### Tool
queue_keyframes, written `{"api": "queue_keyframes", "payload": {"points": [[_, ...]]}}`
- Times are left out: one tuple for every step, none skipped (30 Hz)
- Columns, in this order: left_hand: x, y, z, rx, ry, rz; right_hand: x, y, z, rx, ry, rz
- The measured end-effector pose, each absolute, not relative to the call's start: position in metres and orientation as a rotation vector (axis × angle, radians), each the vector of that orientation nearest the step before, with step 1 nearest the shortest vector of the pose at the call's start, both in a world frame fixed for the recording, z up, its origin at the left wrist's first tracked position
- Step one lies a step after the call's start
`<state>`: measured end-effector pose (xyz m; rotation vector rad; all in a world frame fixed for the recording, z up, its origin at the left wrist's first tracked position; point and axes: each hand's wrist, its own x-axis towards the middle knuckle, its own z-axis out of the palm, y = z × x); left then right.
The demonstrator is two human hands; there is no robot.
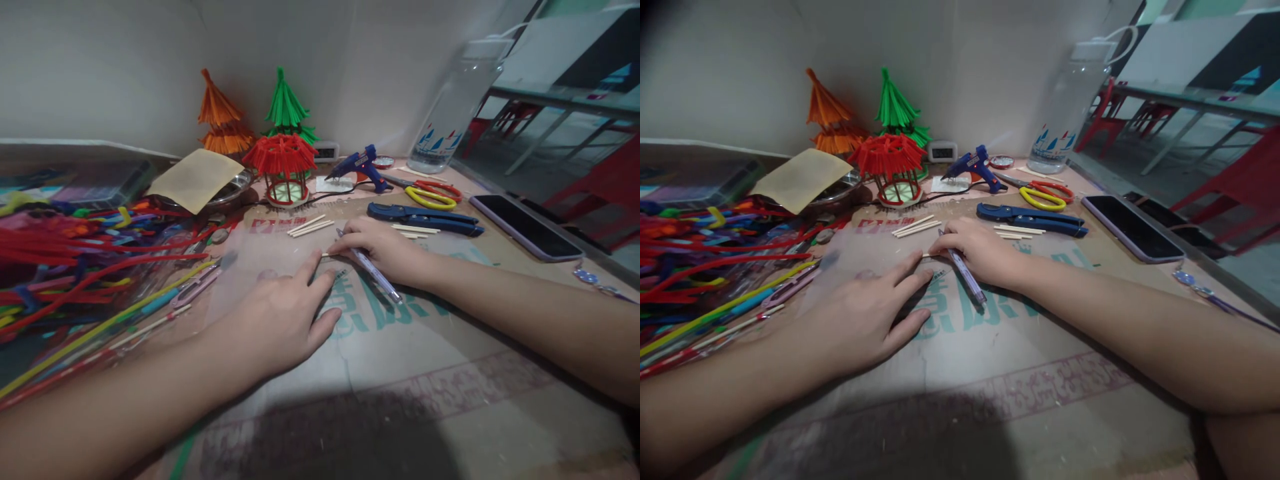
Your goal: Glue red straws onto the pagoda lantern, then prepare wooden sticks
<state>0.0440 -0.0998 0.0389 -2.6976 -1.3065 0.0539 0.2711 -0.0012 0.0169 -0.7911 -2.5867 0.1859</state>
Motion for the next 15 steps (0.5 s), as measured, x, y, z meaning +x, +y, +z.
{"api": "queue_keyframes", "payload": {"points": [[0.044,-0.1,0.039,-2.698,-1.306,0.052,0.271,-0.002,0.018,-0.788,-2.571,0.174],[0.044,-0.1,0.039,-2.7,-1.303,0.053,0.27,-0.004,0.019,-0.783,-2.546,0.172],[0.044,-0.099,0.039,-2.701,-1.301,0.058,0.269,-0.007,0.021,-0.777,-2.515,0.184],[0.044,-0.099,0.039,-2.701,-1.298,0.061,0.269,-0.01,0.024,-0.772,-2.473,0.214],[0.044,-0.099,0.038,-2.699,-1.296,0.062,0.268,-0.014,0.026,-0.774,-2.421,0.261],[0.044,-0.099,0.038,-2.696,-1.292,0.059,0.267,-0.018,0.029,-0.792,-2.368,0.323],[0.044,-0.1,0.038,-2.693,-1.288,0.054,0.266,-0.021,0.03,-0.828,-2.313,0.391],[0.044,-0.1,0.038,-2.691,-1.285,0.047,0.265,-0.024,0.031,-0.871,-2.254,0.462],[0.044,-0.1,0.038,-2.69,-1.282,0.038,0.264,-0.026,0.031,-0.904,-2.192,0.529],[0.044,-0.1,0.037,-2.69,-1.279,0.031,0.263,-0.027,0.03,-0.925,-2.139,0.592],[0.043,-0.1,0.037,-2.689,-1.277,0.024,0.262,-0.027,0.029,-0.93,-2.095,0.647],[0.043,-0.099,0.036,-2.691,-1.273,0.015,0.261,-0.026,0.028,-0.93,-2.062,0.691],[0.043,-0.099,0.036,-2.693,-1.272,0.008,0.261,-0.026,0.026,-0.931,-2.041,0.72],[0.043,-0.099,0.036,-2.696,-1.27,0.002,0.26,-0.025,0.026,-0.94,-2.037,0.74],[0.043,-0.099,0.036,-2.699,-1.273,-0.001,0.26,-0.024,0.026,-0.955,-2.046,0.753]]}}
